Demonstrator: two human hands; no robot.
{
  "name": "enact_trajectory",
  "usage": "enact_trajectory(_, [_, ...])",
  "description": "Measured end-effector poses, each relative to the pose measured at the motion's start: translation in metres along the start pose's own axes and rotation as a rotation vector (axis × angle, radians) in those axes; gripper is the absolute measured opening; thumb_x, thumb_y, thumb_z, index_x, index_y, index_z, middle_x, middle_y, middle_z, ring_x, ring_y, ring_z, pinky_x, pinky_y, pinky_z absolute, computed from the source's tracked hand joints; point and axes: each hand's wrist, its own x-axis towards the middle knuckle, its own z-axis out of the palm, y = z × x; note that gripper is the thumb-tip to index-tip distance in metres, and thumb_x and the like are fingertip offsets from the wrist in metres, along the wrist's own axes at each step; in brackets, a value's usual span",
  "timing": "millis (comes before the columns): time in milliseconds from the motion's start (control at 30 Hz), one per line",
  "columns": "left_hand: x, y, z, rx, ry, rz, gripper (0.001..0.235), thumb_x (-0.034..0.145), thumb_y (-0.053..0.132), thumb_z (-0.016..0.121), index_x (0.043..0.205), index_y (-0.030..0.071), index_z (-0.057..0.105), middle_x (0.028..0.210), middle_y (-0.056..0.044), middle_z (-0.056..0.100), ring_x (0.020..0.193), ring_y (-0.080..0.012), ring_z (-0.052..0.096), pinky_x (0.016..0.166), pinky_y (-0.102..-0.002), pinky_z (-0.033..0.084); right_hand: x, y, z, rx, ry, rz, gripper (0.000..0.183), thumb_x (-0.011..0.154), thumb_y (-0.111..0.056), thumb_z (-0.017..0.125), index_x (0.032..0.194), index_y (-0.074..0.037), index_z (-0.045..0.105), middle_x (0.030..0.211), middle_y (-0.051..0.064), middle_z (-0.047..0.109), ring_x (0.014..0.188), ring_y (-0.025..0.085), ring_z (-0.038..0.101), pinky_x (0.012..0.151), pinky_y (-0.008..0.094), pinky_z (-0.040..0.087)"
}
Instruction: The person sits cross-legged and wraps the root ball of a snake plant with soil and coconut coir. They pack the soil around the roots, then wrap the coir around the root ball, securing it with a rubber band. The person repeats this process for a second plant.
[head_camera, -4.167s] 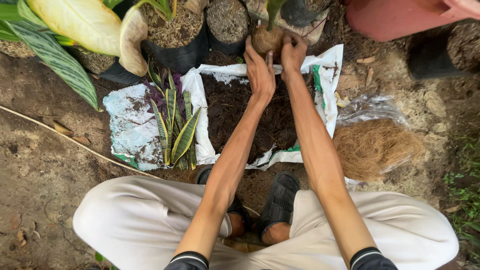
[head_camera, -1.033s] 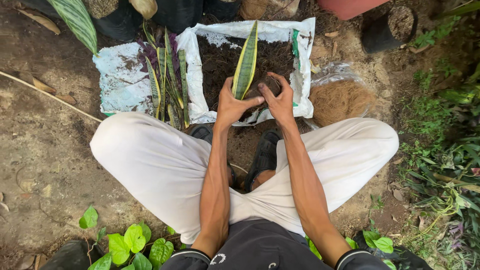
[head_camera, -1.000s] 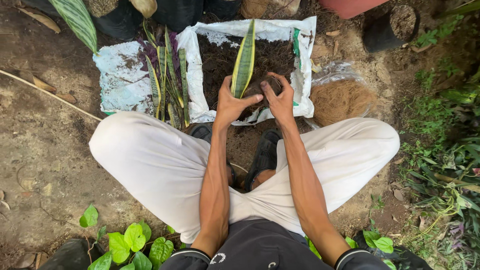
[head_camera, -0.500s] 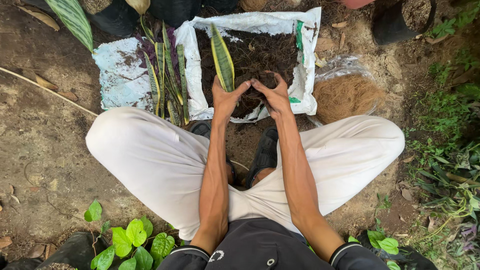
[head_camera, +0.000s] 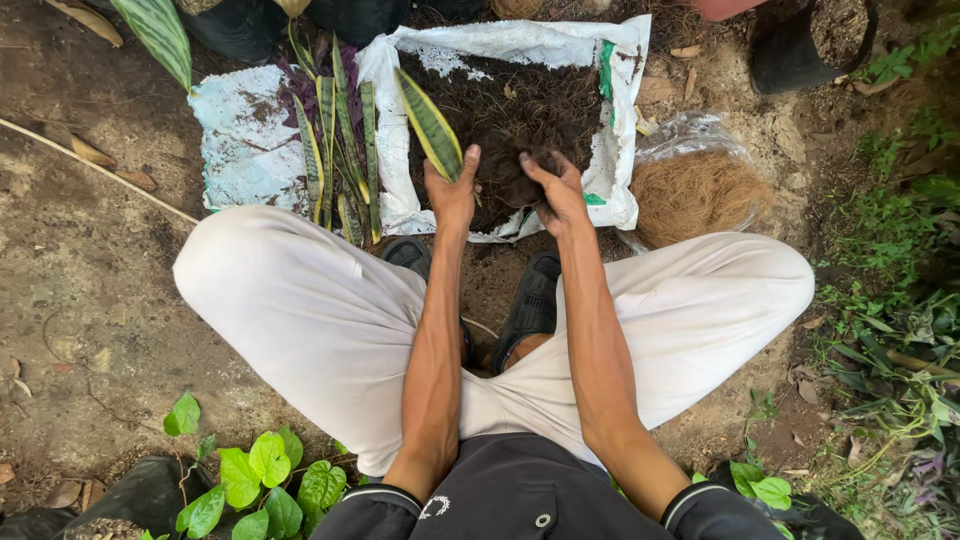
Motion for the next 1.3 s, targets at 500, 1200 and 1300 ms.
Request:
enact_trajectory(500, [0.0,0.01,-0.001,-0.123,-0.056,0.096,0.049,0.1,0.016,0.064,0.144,0.005,0.045,0.11,-0.01,0.072,0.094,-0.0177,0.07,0.08,-0.037,0.055,0.037,0.055,-0.022,-0.549,0.361,-0.323,0.03,0.096,-0.028,0.079,0.1,0.002,0.081,0.09,0.009,0.074,0.081,0.012,0.061,0.079,0.03,0.049])
enact_trajectory(1200, [0.003,-0.004,0.011,-0.279,-0.245,-0.048,0.036,0.106,0.032,0.053,0.129,0.005,0.049,0.088,-0.003,0.061,0.079,-0.0113,0.064,0.064,-0.029,0.057,0.018,0.033,-0.005,-0.947,0.178,-0.65,0.036,0.094,-0.012,0.077,0.123,0.004,0.063,0.113,0.014,0.07,0.108,0.022,0.064,0.097,0.037,0.048])
enact_trajectory(1300, [0.006,-0.005,0.012,-0.317,-0.234,-0.061,0.041,0.106,0.041,0.057,0.122,0.003,0.055,0.086,-0.005,0.059,0.077,-0.013,0.062,0.063,-0.03,0.055,0.011,0.027,0.004,-0.873,0.123,-0.608,0.03,0.089,-0.012,0.075,0.115,0.001,0.065,0.11,0.013,0.072,0.103,0.02,0.065,0.095,0.035,0.05])
